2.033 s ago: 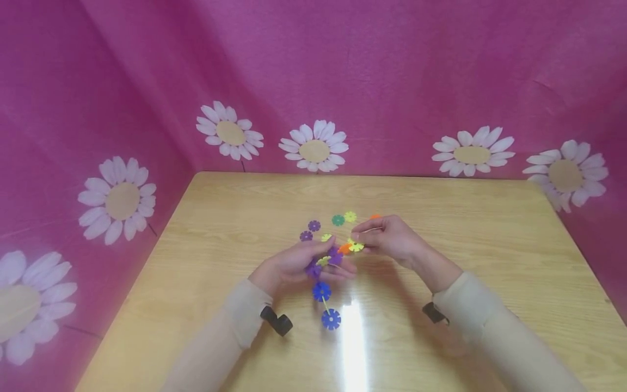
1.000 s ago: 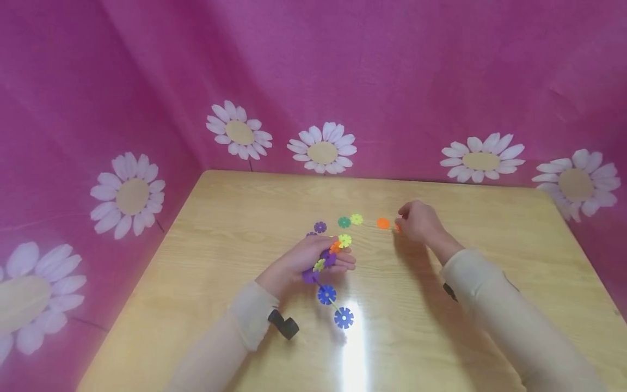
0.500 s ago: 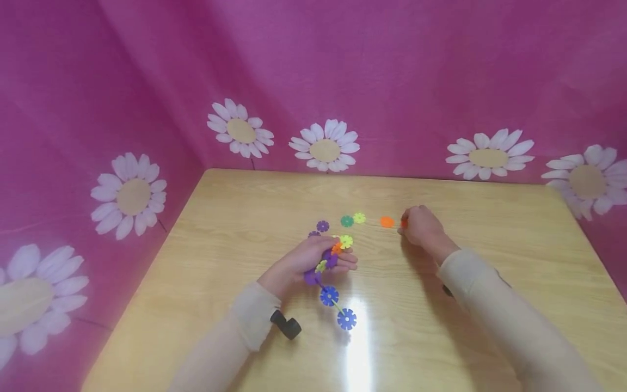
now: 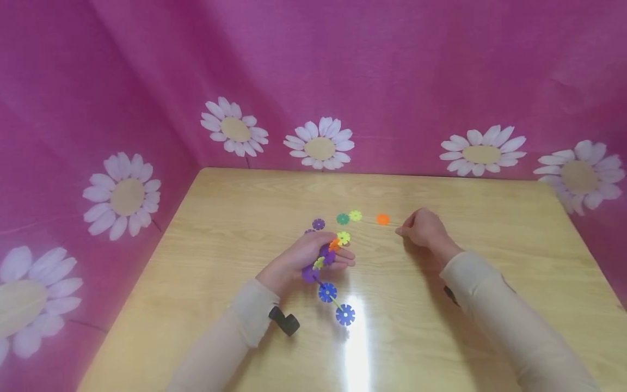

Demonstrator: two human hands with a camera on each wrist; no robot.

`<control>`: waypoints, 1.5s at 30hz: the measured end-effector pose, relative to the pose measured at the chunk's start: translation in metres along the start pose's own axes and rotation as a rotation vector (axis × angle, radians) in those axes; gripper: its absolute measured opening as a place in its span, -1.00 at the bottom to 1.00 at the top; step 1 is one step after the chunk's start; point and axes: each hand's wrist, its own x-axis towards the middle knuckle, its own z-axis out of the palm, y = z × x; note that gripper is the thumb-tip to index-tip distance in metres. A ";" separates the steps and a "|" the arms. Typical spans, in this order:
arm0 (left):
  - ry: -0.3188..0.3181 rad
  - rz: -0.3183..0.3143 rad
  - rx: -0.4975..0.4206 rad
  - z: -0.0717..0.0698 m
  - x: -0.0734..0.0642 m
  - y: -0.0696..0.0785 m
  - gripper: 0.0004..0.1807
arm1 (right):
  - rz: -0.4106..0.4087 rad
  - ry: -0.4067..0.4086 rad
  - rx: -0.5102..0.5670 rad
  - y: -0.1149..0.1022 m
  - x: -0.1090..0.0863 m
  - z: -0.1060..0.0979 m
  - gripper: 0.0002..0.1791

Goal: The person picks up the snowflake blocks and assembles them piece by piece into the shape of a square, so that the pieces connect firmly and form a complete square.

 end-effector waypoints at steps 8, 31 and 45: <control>-0.007 -0.008 -0.007 0.001 -0.001 -0.001 -0.49 | -0.024 0.051 -0.010 -0.002 -0.001 0.006 -0.58; 0.099 0.060 -0.064 0.006 0.000 0.004 -0.45 | -0.394 0.216 0.478 -0.098 -0.089 0.016 -0.79; 0.141 0.102 -0.004 0.012 -0.001 0.005 -0.49 | -0.550 0.424 0.352 -0.098 -0.092 0.033 -0.93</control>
